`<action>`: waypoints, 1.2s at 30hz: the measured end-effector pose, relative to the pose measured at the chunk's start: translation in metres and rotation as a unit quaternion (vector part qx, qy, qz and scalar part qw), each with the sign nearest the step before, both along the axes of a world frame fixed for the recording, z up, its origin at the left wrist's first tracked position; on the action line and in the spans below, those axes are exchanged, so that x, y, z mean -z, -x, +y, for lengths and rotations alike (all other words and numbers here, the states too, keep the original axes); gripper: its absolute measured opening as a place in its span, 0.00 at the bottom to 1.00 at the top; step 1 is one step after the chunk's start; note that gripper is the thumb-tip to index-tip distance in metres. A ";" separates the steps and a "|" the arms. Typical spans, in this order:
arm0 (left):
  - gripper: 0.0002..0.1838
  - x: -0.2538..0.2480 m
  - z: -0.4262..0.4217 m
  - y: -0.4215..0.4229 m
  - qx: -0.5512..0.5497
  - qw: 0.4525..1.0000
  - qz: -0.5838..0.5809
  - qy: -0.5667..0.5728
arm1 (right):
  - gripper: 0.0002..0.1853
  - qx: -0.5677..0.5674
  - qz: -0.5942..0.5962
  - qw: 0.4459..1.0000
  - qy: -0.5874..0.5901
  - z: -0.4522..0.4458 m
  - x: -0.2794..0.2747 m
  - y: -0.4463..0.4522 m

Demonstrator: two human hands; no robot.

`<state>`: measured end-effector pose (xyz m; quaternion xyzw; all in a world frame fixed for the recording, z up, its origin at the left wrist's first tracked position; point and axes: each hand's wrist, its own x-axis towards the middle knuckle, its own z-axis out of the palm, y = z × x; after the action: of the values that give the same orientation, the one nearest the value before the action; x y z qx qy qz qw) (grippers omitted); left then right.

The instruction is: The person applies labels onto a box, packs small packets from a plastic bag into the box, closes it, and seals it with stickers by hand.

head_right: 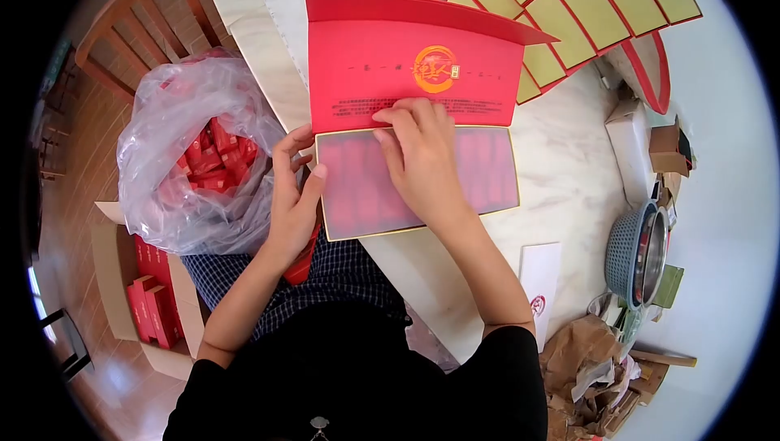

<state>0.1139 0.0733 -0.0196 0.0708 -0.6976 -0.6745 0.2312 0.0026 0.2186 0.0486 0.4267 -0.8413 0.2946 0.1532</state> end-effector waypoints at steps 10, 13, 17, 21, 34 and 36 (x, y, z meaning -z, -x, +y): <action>0.29 -0.019 -0.009 0.016 0.005 1.000 0.010 -0.013 | 0.12 0.210 -0.103 0.971 0.046 0.100 -0.008 0.002; 0.31 -0.048 -0.015 0.028 0.070 0.992 0.030 -0.099 | 0.20 0.290 -0.103 0.951 0.011 0.122 0.001 -0.002; 0.35 -0.063 -0.016 0.043 0.025 0.994 0.052 -0.088 | 0.23 0.272 -0.162 0.947 0.053 0.130 0.017 -0.007; 0.45 -0.083 -0.023 0.026 0.132 0.981 0.072 -0.125 | 0.24 0.259 -0.264 0.848 0.381 0.165 0.009 0.013; 0.41 -0.060 0.039 -0.015 0.167 0.833 -0.053 0.524 | 0.18 0.240 -0.199 0.899 0.309 0.138 -0.028 0.051; 0.41 -0.061 0.039 -0.015 0.166 0.825 -0.053 0.537 | 0.15 0.258 -0.123 0.943 0.169 0.116 -0.033 0.065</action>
<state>0.1288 0.1127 0.0414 -0.1457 -0.9621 -0.2163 0.0800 -0.0628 0.3347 0.0815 0.1231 -0.8728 0.4328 0.1890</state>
